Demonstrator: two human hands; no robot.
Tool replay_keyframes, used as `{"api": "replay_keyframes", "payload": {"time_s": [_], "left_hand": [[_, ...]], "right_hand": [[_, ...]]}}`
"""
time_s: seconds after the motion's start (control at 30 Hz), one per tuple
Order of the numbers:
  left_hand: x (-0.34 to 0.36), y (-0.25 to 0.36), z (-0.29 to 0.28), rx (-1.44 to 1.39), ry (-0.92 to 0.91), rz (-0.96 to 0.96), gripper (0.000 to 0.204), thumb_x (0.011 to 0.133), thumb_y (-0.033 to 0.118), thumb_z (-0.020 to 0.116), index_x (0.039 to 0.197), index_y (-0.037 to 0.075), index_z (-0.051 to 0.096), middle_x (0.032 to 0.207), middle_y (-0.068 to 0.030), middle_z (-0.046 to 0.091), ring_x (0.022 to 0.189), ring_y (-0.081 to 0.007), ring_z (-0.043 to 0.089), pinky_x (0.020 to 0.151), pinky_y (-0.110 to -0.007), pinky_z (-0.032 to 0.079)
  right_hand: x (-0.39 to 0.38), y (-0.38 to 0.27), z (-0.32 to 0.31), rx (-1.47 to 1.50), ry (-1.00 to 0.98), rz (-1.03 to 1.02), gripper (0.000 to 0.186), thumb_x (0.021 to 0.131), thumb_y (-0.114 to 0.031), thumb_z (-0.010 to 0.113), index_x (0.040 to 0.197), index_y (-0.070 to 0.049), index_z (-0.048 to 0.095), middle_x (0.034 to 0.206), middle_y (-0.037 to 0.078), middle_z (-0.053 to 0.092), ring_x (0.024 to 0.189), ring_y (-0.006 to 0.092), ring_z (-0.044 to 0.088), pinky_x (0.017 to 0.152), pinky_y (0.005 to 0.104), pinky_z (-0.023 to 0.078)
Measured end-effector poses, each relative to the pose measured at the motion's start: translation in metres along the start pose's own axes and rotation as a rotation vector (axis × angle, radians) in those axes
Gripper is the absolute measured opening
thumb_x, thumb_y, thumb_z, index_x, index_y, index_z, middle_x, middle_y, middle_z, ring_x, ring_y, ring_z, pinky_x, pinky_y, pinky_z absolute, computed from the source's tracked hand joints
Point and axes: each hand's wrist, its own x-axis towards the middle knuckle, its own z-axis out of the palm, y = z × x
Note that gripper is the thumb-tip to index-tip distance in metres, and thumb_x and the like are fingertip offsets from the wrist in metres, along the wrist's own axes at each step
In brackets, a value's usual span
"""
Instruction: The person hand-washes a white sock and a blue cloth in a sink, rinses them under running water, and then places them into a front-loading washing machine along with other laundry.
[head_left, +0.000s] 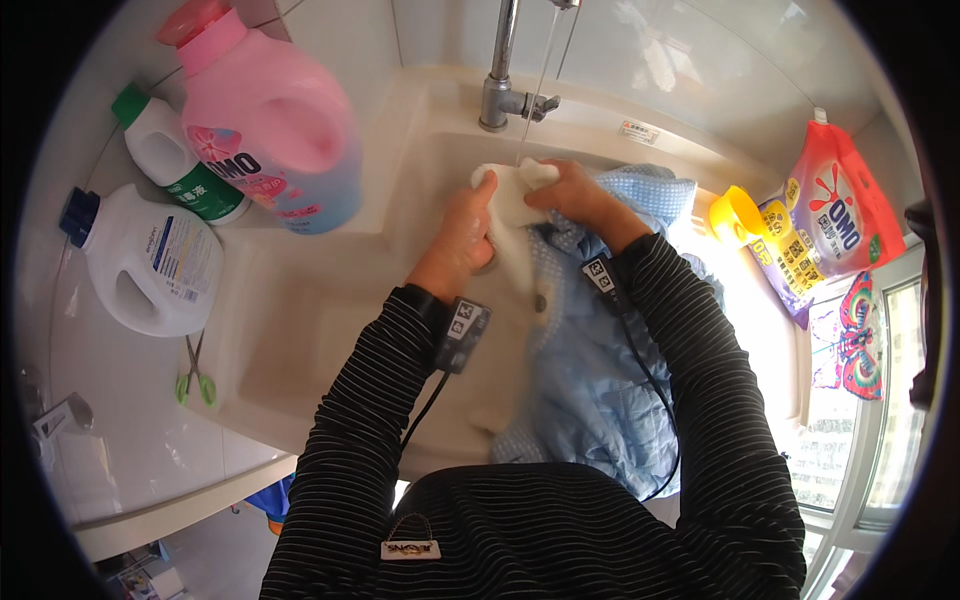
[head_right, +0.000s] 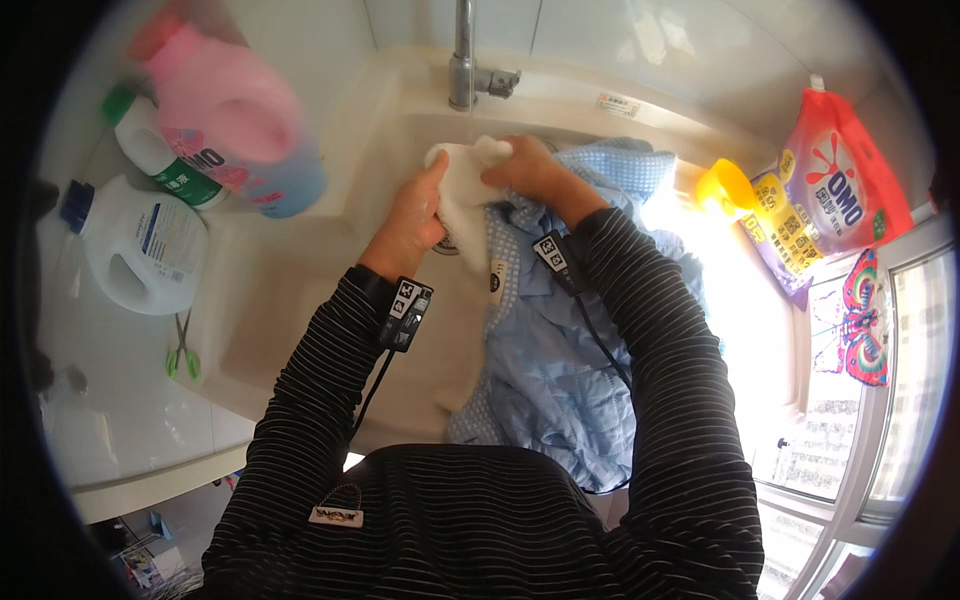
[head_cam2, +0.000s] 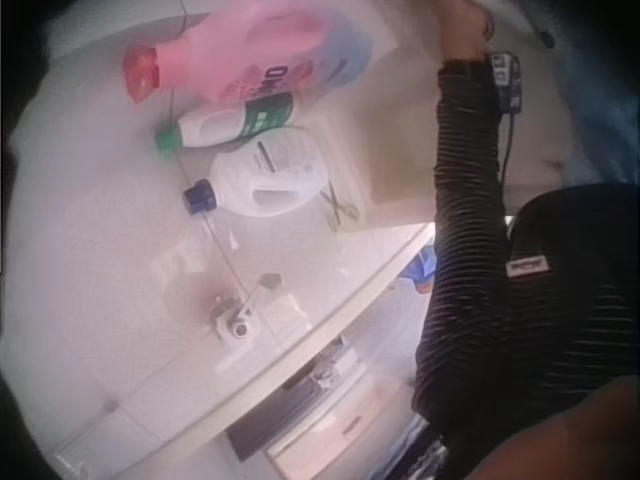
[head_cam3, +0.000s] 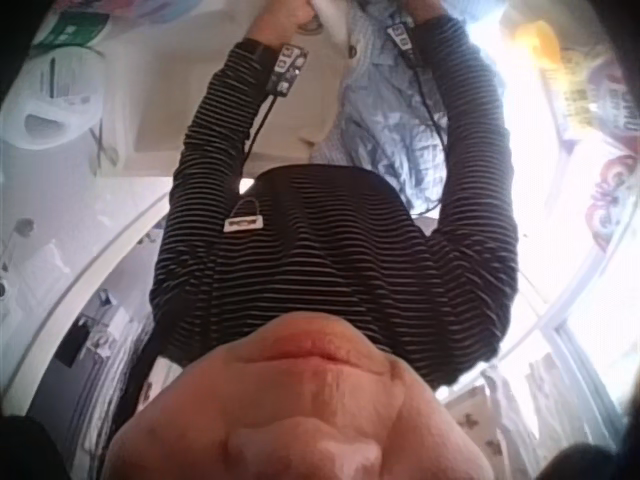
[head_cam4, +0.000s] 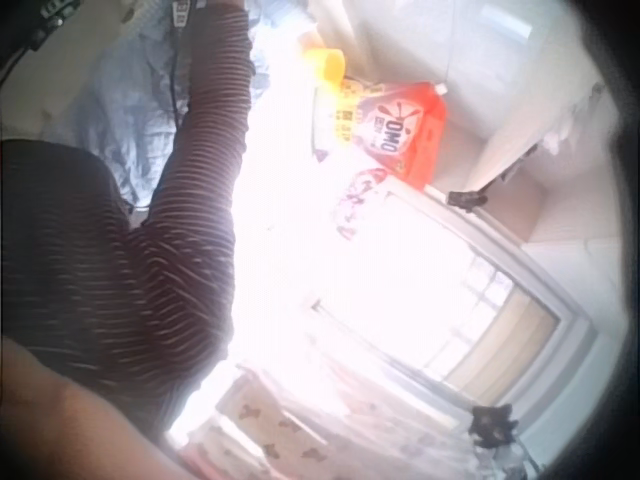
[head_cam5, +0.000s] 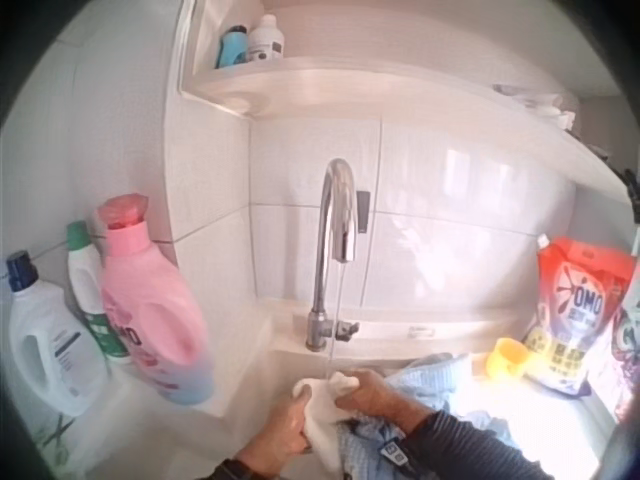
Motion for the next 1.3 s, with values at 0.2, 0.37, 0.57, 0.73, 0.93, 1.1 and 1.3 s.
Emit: {"api": "replay_keyframes", "payload": {"time_s": [0.2, 0.37, 0.57, 0.73, 0.93, 1.1, 1.3], "left_hand": [[-0.022, -0.025, -0.006, 0.542, -0.251, -0.313, 0.037, 0.084, 0.027, 0.060, 0.110, 0.001, 0.054, 0.104, -0.0087, 0.058, 0.098, -0.0175, 0.055, 0.084, -0.030, 0.044], [-0.038, -0.025, 0.018, 0.237, -0.329, -0.186, 0.039, 0.085, 0.023, 0.057, 0.114, -0.002, 0.050, 0.106, -0.0086, 0.057, 0.097, -0.0174, 0.054, 0.084, -0.028, 0.043], [-0.013, 0.007, 0.047, 0.089, -0.090, 0.143, 0.036, 0.090, 0.016, 0.047, 0.119, -0.005, 0.043, 0.115, -0.0150, 0.053, 0.104, -0.0239, 0.054, 0.090, -0.037, 0.044], [0.013, 0.011, 0.019, 0.029, 0.060, 0.221, 0.030, 0.089, 0.014, 0.050, 0.110, -0.005, 0.045, 0.105, -0.0181, 0.054, 0.095, -0.0272, 0.057, 0.080, -0.038, 0.049], [0.014, 0.002, 0.005, -0.014, 0.085, 0.197, 0.029, 0.090, 0.014, 0.048, 0.111, -0.006, 0.045, 0.106, -0.0186, 0.054, 0.096, -0.0281, 0.056, 0.083, -0.039, 0.048], [0.014, 0.002, -0.008, -0.078, 0.169, 0.161, 0.028, 0.089, 0.013, 0.048, 0.111, -0.005, 0.044, 0.106, -0.0164, 0.054, 0.095, -0.0264, 0.057, 0.081, -0.037, 0.049], [0.023, -0.025, -0.039, -0.293, -0.162, 0.054, 0.024, 0.089, 0.015, 0.049, 0.105, -0.003, 0.045, 0.104, -0.0132, 0.054, 0.092, -0.0225, 0.057, 0.078, -0.032, 0.049]], "right_hand": [[0.001, -0.041, -0.039, -0.028, 0.412, -0.055, 0.032, 0.068, -0.011, 0.066, 0.096, 0.004, 0.061, 0.086, 0.014, 0.064, 0.081, 0.0208, 0.061, 0.071, 0.0309, 0.048], [0.007, -0.067, -0.098, -0.105, 0.690, -0.186, 0.040, 0.071, -0.021, 0.066, 0.104, -0.001, 0.059, 0.090, 0.016, 0.064, 0.085, 0.0248, 0.061, 0.076, 0.0324, 0.047], [-0.028, -0.051, -0.127, -0.282, 0.721, -0.155, 0.039, 0.071, -0.022, 0.068, 0.103, -0.001, 0.059, 0.090, 0.015, 0.064, 0.085, 0.0257, 0.061, 0.074, 0.0340, 0.048], [-0.066, -0.044, -0.115, -0.365, -0.150, 0.201, 0.042, 0.072, -0.028, 0.070, 0.103, -0.003, 0.060, 0.097, 0.010, 0.060, 0.090, 0.0205, 0.057, 0.081, 0.0302, 0.045], [-0.039, -0.037, -0.074, -0.447, -0.046, 0.227, 0.076, 0.069, -0.044, 0.067, 0.125, 0.000, 0.042, 0.111, 0.014, 0.054, 0.097, 0.0245, 0.053, 0.083, 0.0310, 0.042], [-0.002, -0.010, -0.046, -0.389, -0.027, 0.289, 0.057, 0.061, -0.018, 0.069, 0.108, 0.010, 0.052, 0.102, 0.021, 0.059, 0.095, 0.0289, 0.057, 0.082, 0.0329, 0.044], [-0.019, -0.007, 0.027, 0.082, 0.135, -0.003, 0.036, 0.069, -0.003, 0.060, 0.105, 0.001, 0.057, 0.098, 0.014, 0.060, 0.089, 0.0226, 0.058, 0.078, 0.0314, 0.046]]}}
